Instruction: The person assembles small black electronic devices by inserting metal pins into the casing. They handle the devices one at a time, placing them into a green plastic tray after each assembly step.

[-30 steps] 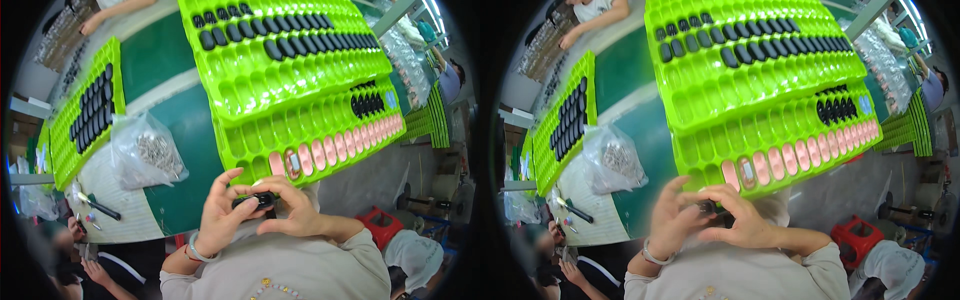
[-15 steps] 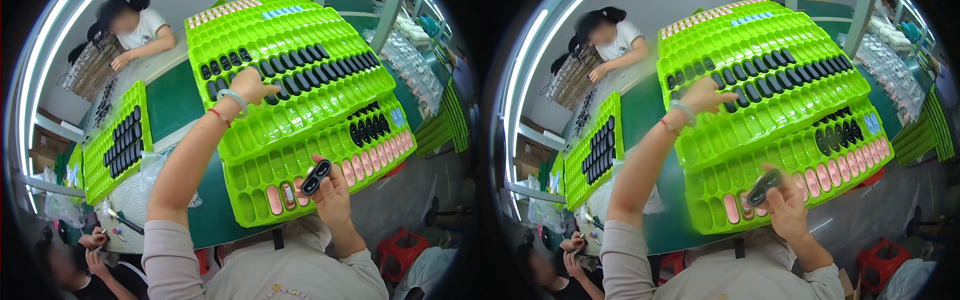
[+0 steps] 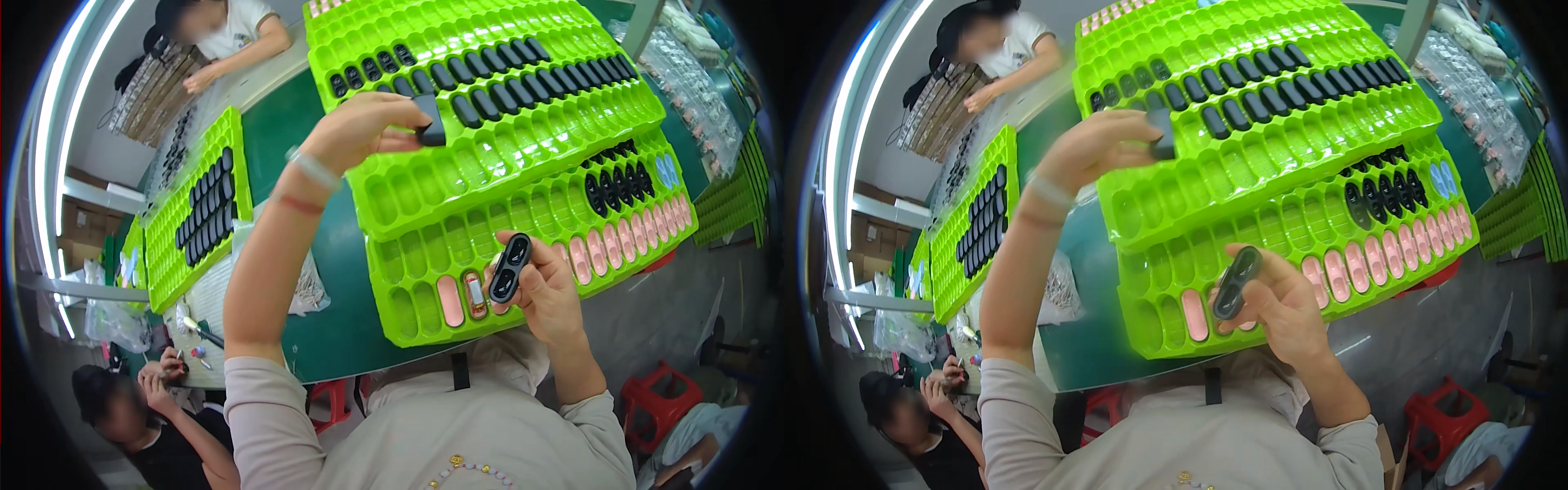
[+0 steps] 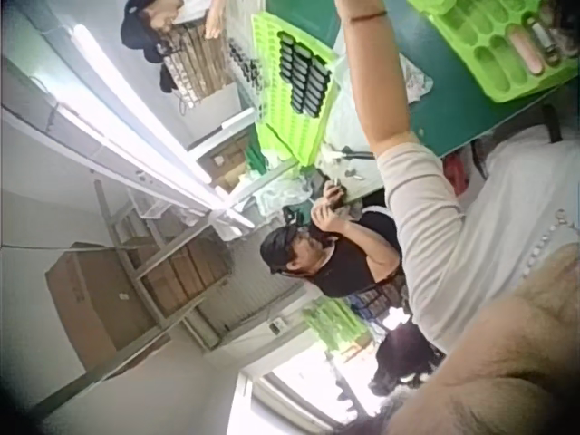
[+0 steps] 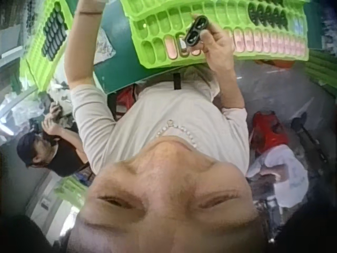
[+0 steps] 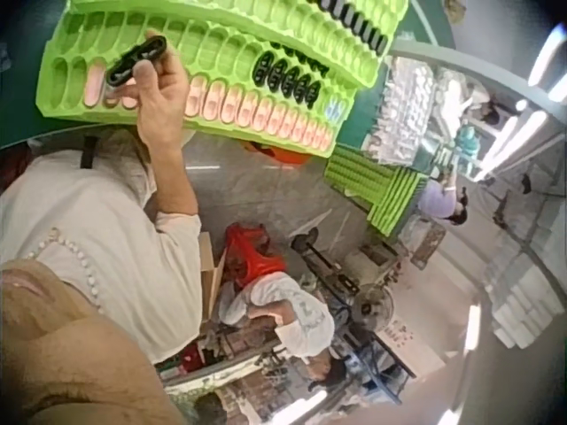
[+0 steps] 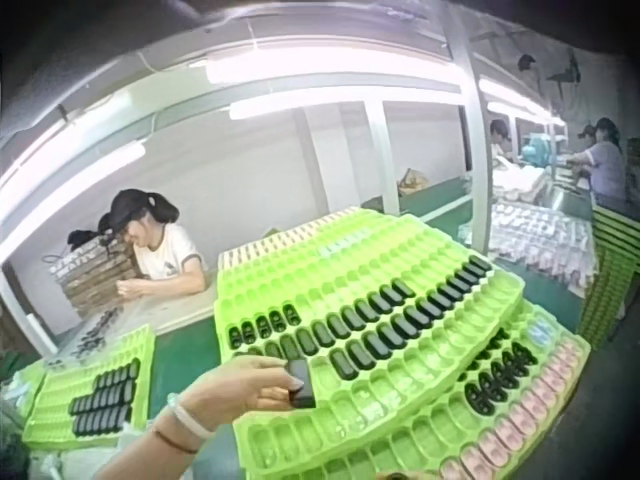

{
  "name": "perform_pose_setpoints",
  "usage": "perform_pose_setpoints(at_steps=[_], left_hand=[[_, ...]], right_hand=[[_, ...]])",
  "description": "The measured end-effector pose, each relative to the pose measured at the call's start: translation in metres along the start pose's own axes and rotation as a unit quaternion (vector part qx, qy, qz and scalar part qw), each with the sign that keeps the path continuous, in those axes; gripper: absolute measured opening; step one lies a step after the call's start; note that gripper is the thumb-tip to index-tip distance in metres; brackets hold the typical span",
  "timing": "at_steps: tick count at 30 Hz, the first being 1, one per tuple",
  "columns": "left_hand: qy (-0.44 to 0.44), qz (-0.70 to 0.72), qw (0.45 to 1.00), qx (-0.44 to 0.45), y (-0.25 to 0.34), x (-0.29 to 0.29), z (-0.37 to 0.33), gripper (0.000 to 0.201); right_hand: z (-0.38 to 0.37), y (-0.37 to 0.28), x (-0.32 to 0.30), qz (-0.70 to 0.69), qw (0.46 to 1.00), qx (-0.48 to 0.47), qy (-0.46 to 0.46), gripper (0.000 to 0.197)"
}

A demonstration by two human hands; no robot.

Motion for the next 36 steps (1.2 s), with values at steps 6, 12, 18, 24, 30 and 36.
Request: perform_pose_setpoints(at_steps=[6, 12, 18, 24, 30, 36], left_hand=[[-0.046, 0.310, 0.947, -0.074, -0.077, 0.011, 0.154, 0.036], [0.059, 0.383, 0.918, -0.090, -0.156, 0.008, 0.210, 0.041], [0.040, 0.325, 0.937, -0.119, -0.150, 0.000, 0.227, 0.041], [0.049, 0.342, 0.932, -0.107, -0.149, -0.005, 0.227, 0.041], [0.045, 0.315, 0.944, -0.087, -0.151, -0.002, 0.224, 0.043], [0.050, 0.227, 0.971, -0.056, -0.153, 0.005, 0.218, 0.039]], right_hand=[[0.001, 0.019, 0.039, 0.008, 0.996, 0.058, -0.070, 0.043], [0.001, 0.043, 0.068, 0.089, 0.963, 0.206, -0.151, 0.051], [-0.004, 0.047, 0.083, 0.205, 0.945, 0.213, -0.139, 0.054], [-0.005, 0.046, 0.097, 0.252, 0.937, 0.202, -0.131, 0.054], [-0.007, 0.046, 0.100, 0.282, 0.932, 0.182, -0.139, 0.050], [-0.006, 0.046, 0.096, 0.331, 0.917, 0.170, -0.142, 0.046]])
Point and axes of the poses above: each hand's wrist, its own z-axis away from the middle knuckle, its own x-axis out of the palm, y = z × x, the point moved 4 cm from there along -z, towards the middle knuckle, and after that the axes turned 12 degrees about z, right-handed, at the moved point
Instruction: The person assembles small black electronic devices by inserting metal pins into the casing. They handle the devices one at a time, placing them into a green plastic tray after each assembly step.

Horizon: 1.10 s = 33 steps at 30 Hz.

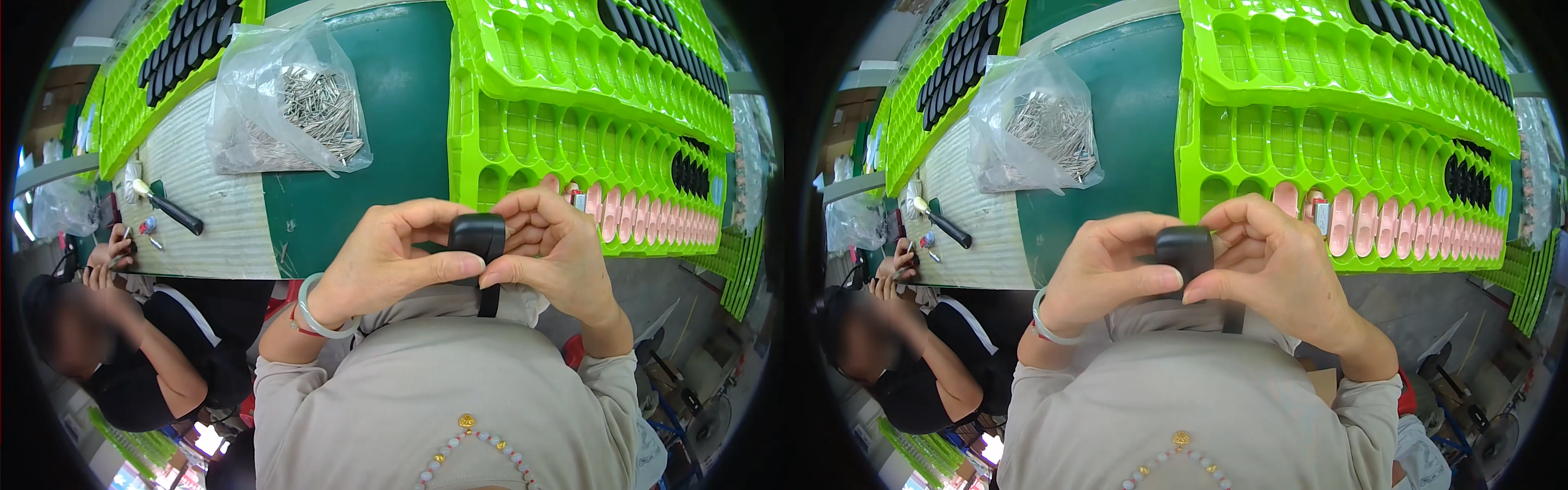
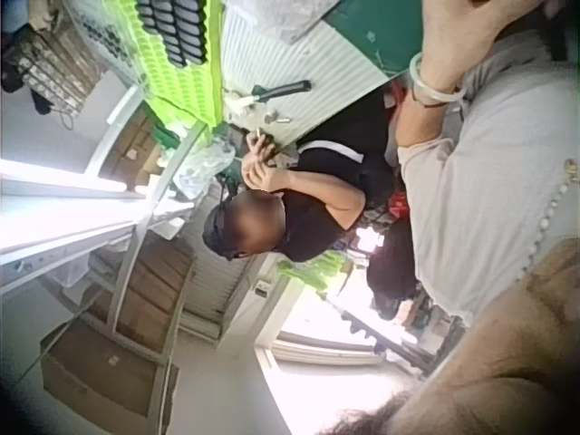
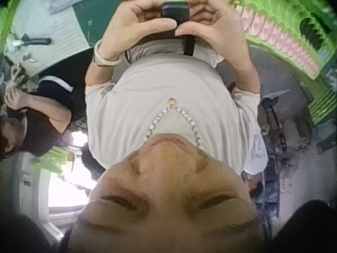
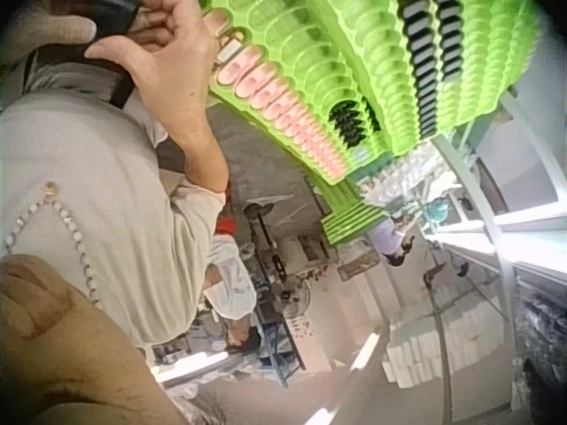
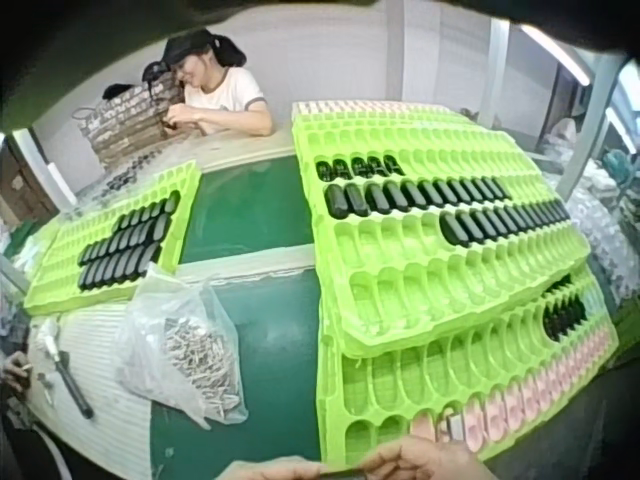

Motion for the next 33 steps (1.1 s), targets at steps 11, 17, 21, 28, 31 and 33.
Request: perform_pose_setpoints(at_steps=[11, 17, 21, 28, 31, 33], left_hand=[[0.005, 0.053, 0.996, -0.068, -0.001, 0.003, -0.009, 0.035], [0.011, 0.061, 0.994, -0.094, 0.000, 0.004, -0.011, 0.036], [0.003, 0.067, 0.992, -0.110, -0.002, 0.003, -0.014, 0.036], [-0.014, 0.132, 0.983, -0.126, -0.012, -0.003, -0.016, 0.034], [-0.009, 0.141, 0.983, -0.118, -0.012, -0.002, -0.015, 0.032], [-0.002, 0.122, 0.985, -0.125, -0.012, -0.003, -0.015, 0.031]], right_hand=[[0.001, -0.006, -0.007, -0.015, 0.999, 0.014, -0.030, 0.042], [-0.006, 0.007, -0.012, -0.071, 0.995, 0.022, -0.061, 0.040], [-0.007, 0.007, -0.017, -0.074, 0.994, 0.038, -0.068, 0.042], [-0.008, 0.011, -0.019, -0.112, 0.988, 0.073, -0.081, 0.053], [-0.008, 0.010, -0.020, -0.104, 0.989, 0.072, -0.073, 0.052], [-0.007, 0.008, -0.021, -0.086, 0.991, 0.067, -0.076, 0.048]])
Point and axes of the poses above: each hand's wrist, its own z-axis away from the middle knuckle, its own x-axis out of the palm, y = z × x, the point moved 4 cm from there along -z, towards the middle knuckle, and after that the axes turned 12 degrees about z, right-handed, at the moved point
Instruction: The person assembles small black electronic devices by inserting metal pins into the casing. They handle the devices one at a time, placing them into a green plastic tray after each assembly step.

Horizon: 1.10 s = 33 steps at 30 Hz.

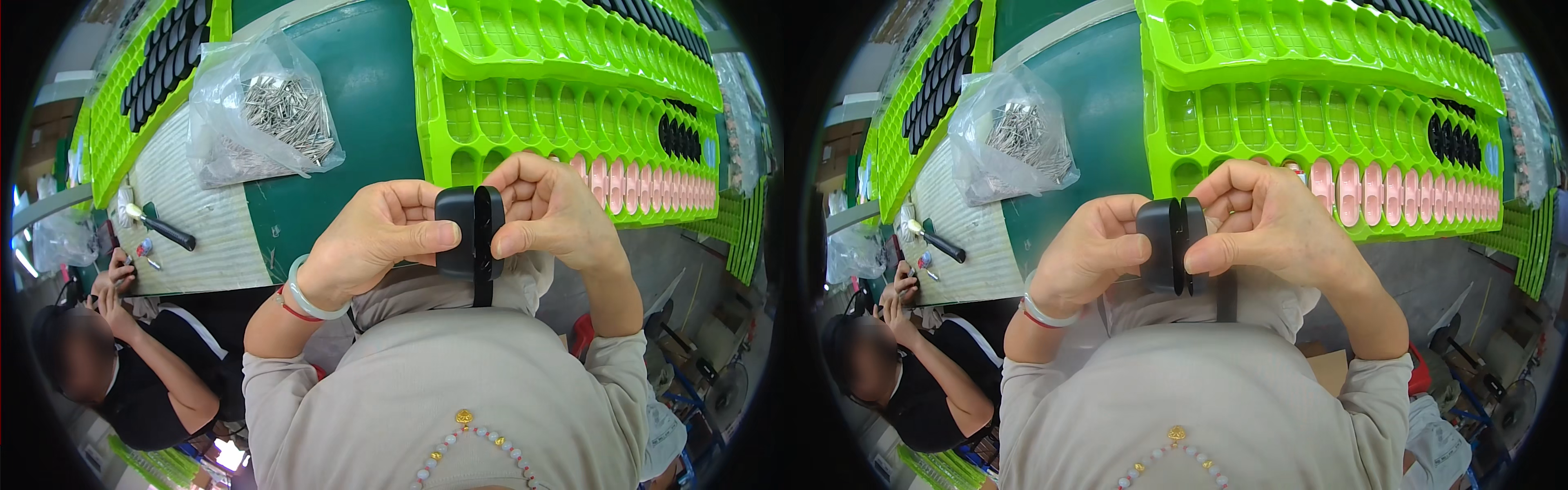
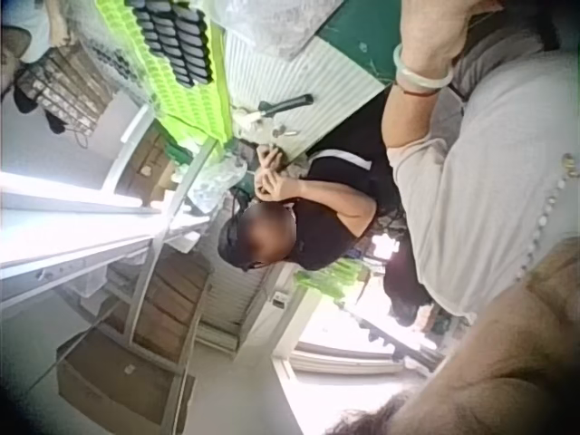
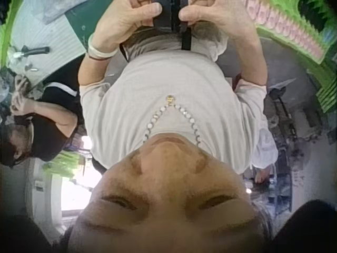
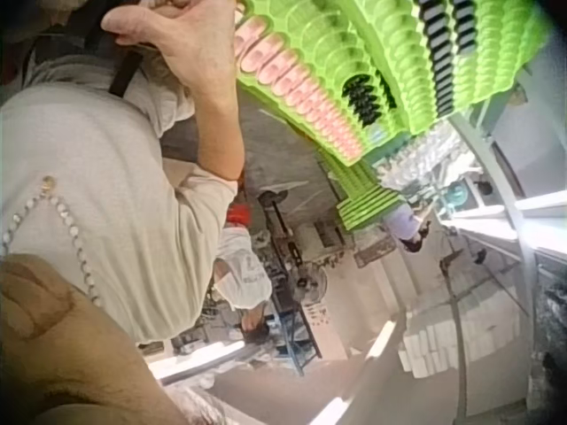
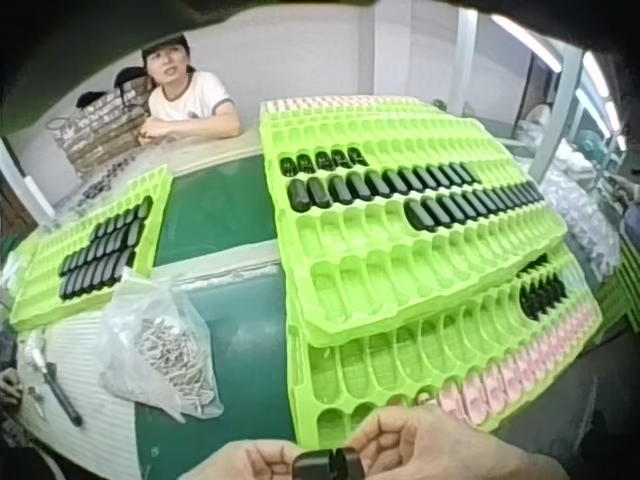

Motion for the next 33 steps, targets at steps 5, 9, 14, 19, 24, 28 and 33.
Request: perform_pose_setpoints(at_steps=[5, 9, 14, 19, 24, 28, 33], left_hand=[[-0.009, 0.022, 1.000, -0.006, 0.000, 0.002, -0.001, 0.029], [-0.010, 0.015, 1.000, 0.000, -0.001, -0.002, -0.003, 0.029], [0.008, -0.009, 0.999, 0.037, 0.001, 0.005, 0.002, 0.028], [0.000, 0.000, 0.999, 0.045, 0.000, 0.003, 0.007, 0.028], [-0.024, 0.076, 0.996, 0.039, -0.007, 0.001, 0.013, 0.028], [-0.089, 0.144, 0.984, 0.055, -0.012, -0.002, 0.009, 0.031], [-0.138, 0.184, 0.972, 0.057, -0.018, -0.009, 0.007, 0.034]], right_hand=[[0.001, -0.003, 0.000, 0.004, 1.000, -0.006, -0.001, 0.046], [0.001, -0.003, 0.000, 0.009, 1.000, -0.013, 0.010, 0.047], [0.004, -0.007, 0.005, 0.094, 0.993, -0.062, 0.040, 0.046], [0.002, -0.007, 0.004, 0.104, 0.992, -0.069, 0.017, 0.044], [0.000, -0.006, 0.006, -0.010, 0.998, -0.034, -0.043, 0.046], [-0.004, 0.005, 0.009, -0.134, 0.986, 0.026, -0.100, 0.051], [-0.010, -0.002, 0.010, -0.105, 0.988, -0.003, -0.113, 0.061]])
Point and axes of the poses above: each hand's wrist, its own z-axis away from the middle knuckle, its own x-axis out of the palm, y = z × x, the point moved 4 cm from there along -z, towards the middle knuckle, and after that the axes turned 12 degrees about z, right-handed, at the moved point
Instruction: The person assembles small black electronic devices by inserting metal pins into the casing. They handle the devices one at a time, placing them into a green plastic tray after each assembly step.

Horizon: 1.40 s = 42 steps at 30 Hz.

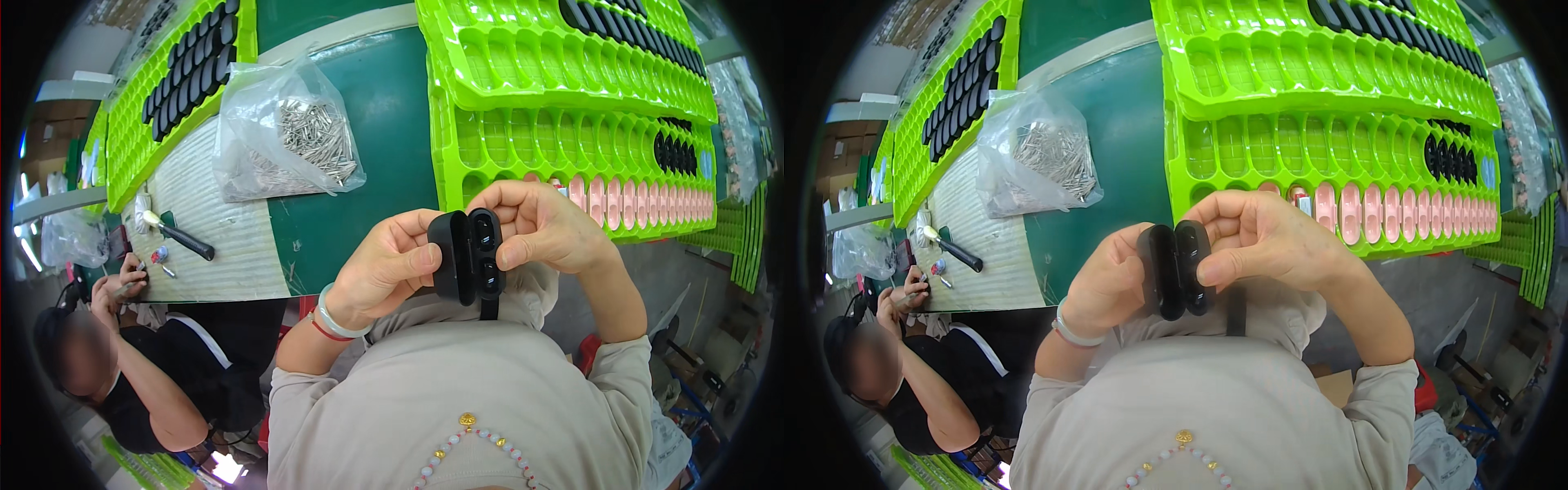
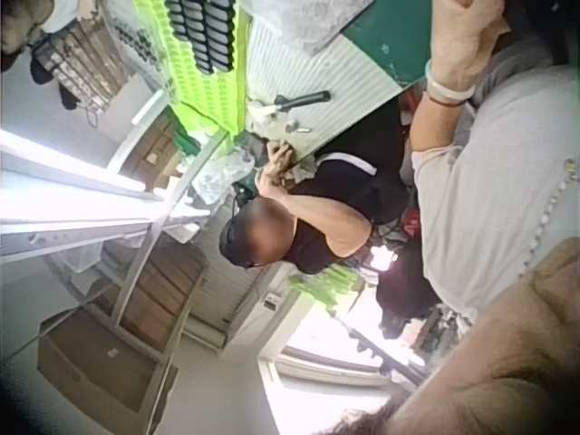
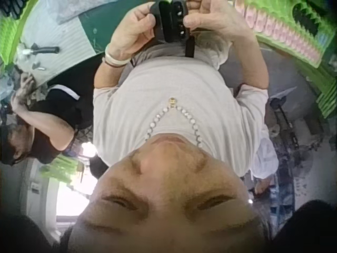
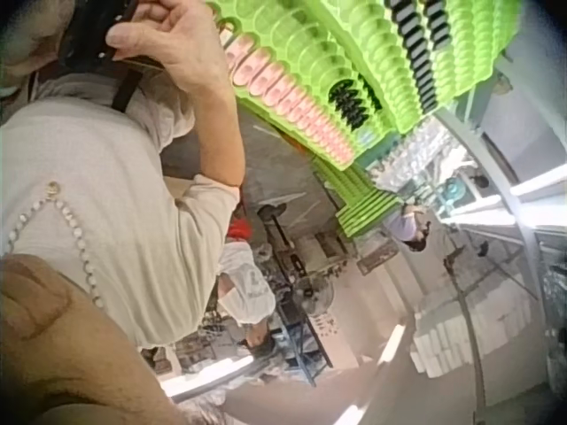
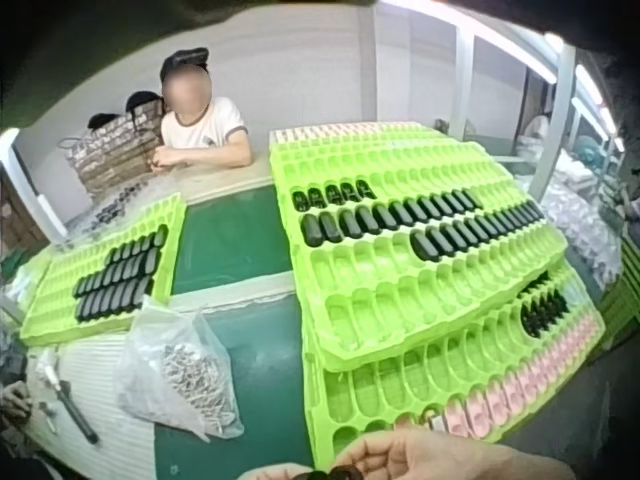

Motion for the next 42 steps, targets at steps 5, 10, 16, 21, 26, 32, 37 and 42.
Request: perform_pose_setpoints(at_steps=[5, 10, 16, 21, 26, 32, 37, 42], left_hand=[[0.007, -0.019, 0.997, 0.078, 0.015, 0.000, 0.004, 0.033], [0.030, 0.009, 0.989, 0.144, 0.027, 0.009, -0.002, 0.032], [0.057, -0.156, 0.950, 0.264, 0.050, 0.034, 0.003, 0.035], [0.181, -0.834, 0.294, 0.430, 0.094, 0.065, 0.033, 0.024], [0.323, -0.846, 0.303, 0.295, 0.120, 0.018, 0.016, 0.004], [0.291, -0.801, 0.365, 0.376, 0.121, 0.002, 0.013, 0.006], [0.292, -0.778, 0.389, 0.399, 0.117, -0.013, 0.005, 0.003], [0.298, -0.767, 0.401, 0.403, 0.114, -0.008, 0.007, 0.004]], right_hand=[[0.018, -0.054, 0.011, 0.537, 0.751, -0.312, 0.225, 0.056], [0.020, -0.063, 0.050, 0.699, 0.581, -0.356, 0.216, 0.035], [-0.009, -0.097, 0.045, 0.748, 0.502, -0.384, 0.205, 0.016], [-0.101, -0.161, 0.013, 0.731, 0.433, -0.467, 0.248, 0.010], [-0.254, -0.209, -0.031, 0.712, 0.403, -0.491, 0.298, 0.014], [-0.323, -0.240, -0.062, 0.733, 0.405, -0.395, 0.378, 0.015], [-0.343, -0.238, -0.092, 0.766, 0.412, -0.324, 0.373, 0.014], [-0.349, -0.227, -0.086, 0.771, 0.426, -0.294, 0.370, 0.017]])
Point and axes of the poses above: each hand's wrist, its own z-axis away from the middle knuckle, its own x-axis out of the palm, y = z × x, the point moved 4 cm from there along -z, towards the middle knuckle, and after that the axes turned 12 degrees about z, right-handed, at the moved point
